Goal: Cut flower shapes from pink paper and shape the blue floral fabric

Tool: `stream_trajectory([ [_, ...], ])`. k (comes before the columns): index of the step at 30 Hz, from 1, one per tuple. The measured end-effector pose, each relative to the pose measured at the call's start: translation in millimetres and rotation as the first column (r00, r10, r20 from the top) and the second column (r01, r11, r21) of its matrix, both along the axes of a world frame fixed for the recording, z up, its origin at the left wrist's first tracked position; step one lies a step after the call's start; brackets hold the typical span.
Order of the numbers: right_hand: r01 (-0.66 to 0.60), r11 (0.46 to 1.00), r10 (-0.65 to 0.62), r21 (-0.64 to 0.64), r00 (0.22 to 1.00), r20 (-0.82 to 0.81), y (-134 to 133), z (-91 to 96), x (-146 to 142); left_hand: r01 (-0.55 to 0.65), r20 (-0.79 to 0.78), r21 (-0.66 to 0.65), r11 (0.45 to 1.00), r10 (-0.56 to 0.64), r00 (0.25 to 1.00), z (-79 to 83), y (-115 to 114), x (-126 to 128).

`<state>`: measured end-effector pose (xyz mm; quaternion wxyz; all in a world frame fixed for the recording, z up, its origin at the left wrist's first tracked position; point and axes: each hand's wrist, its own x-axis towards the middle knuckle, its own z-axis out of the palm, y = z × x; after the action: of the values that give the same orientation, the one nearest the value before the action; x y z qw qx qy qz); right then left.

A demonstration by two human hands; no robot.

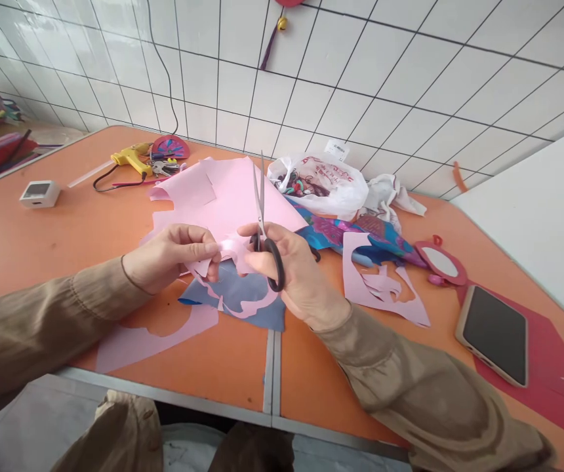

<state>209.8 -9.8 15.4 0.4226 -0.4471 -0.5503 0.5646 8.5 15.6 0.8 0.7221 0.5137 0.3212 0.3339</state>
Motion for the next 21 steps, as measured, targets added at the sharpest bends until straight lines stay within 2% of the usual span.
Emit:
stream_trajectory([
  [3,0.009,0.998,-0.011,0.067,1.000,0.029,1.8,0.3,2.6,0.013,0.004,-0.016,1.000,-0.013,1.000,0.5,0.1,-0.8],
  [6,0.031,0.964,-0.051,0.265,0.996,0.067,6.8,7.2,14.7,0.005,-0.003,-0.020,1.000,-0.005,1.000,1.3,0.6,-2.3],
  [8,-0.071,0.941,0.028,0.331,0.991,0.132,10.4,15.2,28.0,0.012,-0.012,-0.023,1.000,-0.013,1.000,3.0,1.1,-3.7],
  [10,-0.269,0.921,0.214,0.282,0.954,0.210,11.8,24.1,42.3,0.029,-0.019,-0.028,0.999,-0.029,0.999,5.3,1.6,-5.2],
  [12,-0.372,0.906,0.311,0.201,0.909,0.277,9.6,32.2,54.5,0.038,-0.022,-0.036,0.999,-0.039,0.999,7.5,2.1,-6.2],
  [15,-0.428,0.899,0.386,0.092,0.875,0.292,1.2,41.6,66.3,0.033,-0.025,-0.031,0.999,-0.034,0.999,9.2,2.3,-6.7],
  [18,-0.450,0.891,0.419,0.057,0.865,0.276,-4.7,46.3,72.0,0.022,-0.006,-0.055,0.998,-0.022,1.000,10.0,1.8,-6.7],
  [21,-0.515,0.855,0.488,0.057,0.838,0.244,-2.1,44.9,73.3,0.032,0.047,-0.107,0.994,-0.027,0.999,14.2,0.8,-7.7],
])
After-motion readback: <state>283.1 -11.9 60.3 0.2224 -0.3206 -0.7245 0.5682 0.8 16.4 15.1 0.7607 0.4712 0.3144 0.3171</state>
